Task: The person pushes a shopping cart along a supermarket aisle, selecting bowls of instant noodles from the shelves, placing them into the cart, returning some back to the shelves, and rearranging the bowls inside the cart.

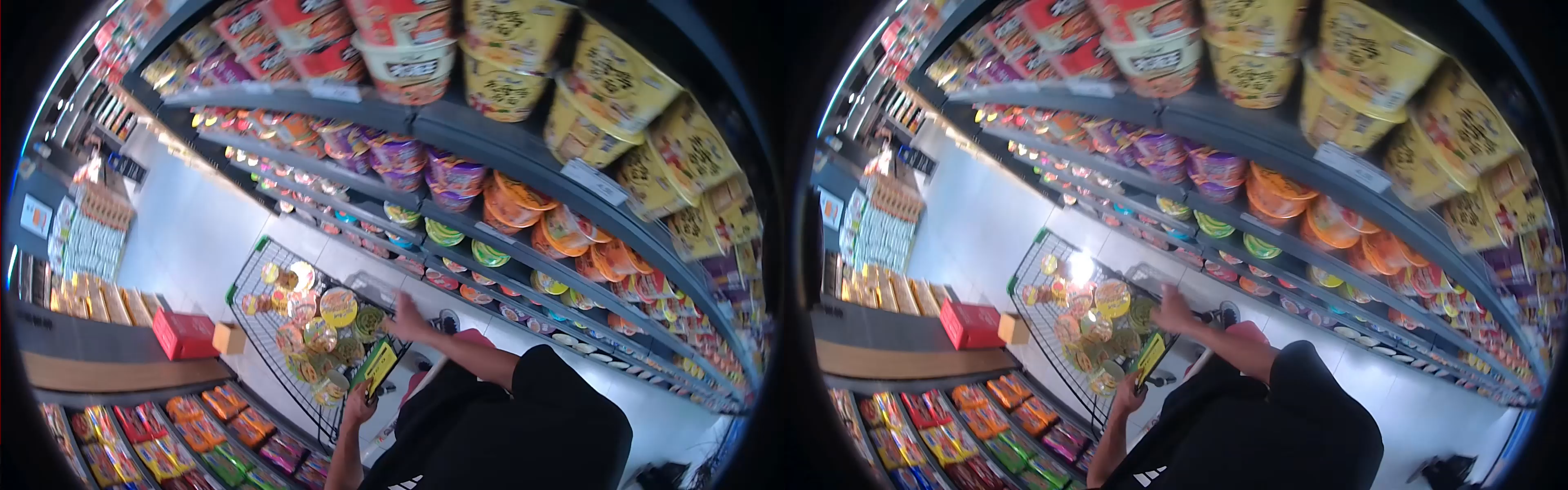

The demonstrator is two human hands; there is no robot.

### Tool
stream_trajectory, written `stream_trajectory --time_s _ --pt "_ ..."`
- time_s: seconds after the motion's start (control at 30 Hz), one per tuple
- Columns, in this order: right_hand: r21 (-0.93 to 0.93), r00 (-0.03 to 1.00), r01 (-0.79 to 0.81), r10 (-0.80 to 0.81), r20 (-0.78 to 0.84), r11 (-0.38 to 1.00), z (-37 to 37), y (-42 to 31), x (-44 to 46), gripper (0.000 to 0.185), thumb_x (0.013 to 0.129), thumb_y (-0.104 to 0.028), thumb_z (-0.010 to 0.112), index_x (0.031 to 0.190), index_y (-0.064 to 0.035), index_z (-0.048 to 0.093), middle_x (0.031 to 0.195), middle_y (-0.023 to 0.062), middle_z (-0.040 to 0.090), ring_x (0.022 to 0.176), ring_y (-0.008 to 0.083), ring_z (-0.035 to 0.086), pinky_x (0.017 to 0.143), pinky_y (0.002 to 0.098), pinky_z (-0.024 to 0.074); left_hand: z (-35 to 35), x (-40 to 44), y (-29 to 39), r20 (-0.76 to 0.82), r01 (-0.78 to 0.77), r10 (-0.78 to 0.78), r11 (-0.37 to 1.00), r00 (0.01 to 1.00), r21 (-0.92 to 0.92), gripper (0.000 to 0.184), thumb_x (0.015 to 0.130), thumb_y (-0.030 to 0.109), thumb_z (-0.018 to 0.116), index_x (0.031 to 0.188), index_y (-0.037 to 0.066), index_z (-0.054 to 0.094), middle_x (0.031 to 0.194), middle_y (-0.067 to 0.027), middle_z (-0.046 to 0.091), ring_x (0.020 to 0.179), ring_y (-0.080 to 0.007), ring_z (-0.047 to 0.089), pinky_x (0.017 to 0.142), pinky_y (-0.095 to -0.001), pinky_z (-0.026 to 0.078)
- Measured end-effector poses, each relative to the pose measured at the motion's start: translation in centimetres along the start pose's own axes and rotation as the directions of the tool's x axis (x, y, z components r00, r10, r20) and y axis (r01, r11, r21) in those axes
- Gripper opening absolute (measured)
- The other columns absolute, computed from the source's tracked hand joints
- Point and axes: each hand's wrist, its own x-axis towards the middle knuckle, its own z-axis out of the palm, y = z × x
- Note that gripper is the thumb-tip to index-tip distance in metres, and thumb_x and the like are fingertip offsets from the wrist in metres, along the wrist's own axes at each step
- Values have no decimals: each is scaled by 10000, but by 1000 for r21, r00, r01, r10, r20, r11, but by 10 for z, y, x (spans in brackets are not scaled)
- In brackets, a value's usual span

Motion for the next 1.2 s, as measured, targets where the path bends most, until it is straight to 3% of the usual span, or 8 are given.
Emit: stream_trajectory --time_s 0.03,0.1,0.3,0.43,0.77,1.0,1.1,1.2 --pt "-97 979 -49 67 192 994 -14 -35 -10 844 919 -317 745 1608 -19 359 1557 292 454 1426 510 505 1213 606 404 0 1 0 10 24 -24 1000 1000 10 647 833 94 783 1456 39 615 1302 -292 695 1230 -490 667 1077 -509 544" --pt "-216 962 147 -88 258 965 6 -36 -21 800 912 -326 725 1599 -63 411 1542 259 488 1423 483 532 1151 671 445 7 5 -15 -27 -77 78 997 997 27 625 844 86 777 1446 30 618 1271 -294 704 1211 -491 672 1067 -517 547" --pt "-375 898 187 -2 441 908 44 -28 -34 741 933 -320 688 1598 -91 453 1551 221 500 1471 438 503 1168 711 404 13 13 -33 -74 -151 153 988 986 29 547 891 130 768 1414 27 645 1163 -324 731 1089 -517 710 961 -543 573" --pt "-387 853 166 65 517 907 49 -19 -26 706 952 -349 674 1579 -84 488 1537 209 525 1493 405 486 1198 677 395 8 14 -25 -74 -162 163 987 984 24 544 892 122 752 1412 12 640 1168 -327 726 1084 -523 708 952 -548 567" --pt "-296 944 223 -130 302 929 65 -4 -30 364 894 -307 707 1134 -34 689 1121 217 746 1119 443 721 978 593 563 5 17 -29 -25 -218 219 976 975 24 551 893 124 704 1422 1 611 1155 -325 717 1085 -549 680 951 -581 550" --pt "-292 961 212 -145 236 932 48 -17 -44 275 870 -279 691 1032 -57 705 1027 182 767 1044 404 751 896 580 581 11 -6 -12 -126 45 -20 980 992 194 556 885 196 758 1398 51 601 1141 -261 735 1056 -519 694 906 -602 548" --pt "-292 960 220 -154 234 931 49 -15 -50 247 880 -271 674 1023 -73 713 1026 170 770 1023 397 753 878 568 585 18 -35 -4 -239 -24 92 961 967 275 578 879 220 791 1406 77 603 1113 -219 746 1039 -495 703 902 -584 562" --pt "-272 963 233 -183 198 934 53 -12 -60 254 902 -285 642 981 -56 718 977 210 767 967 429 758 851 580 591 21 -69 -3 -314 152 -36 923 949 353 600 873 264 814 1417 110 614 1269 -178 715 1194 -421 677 984 -596 524"
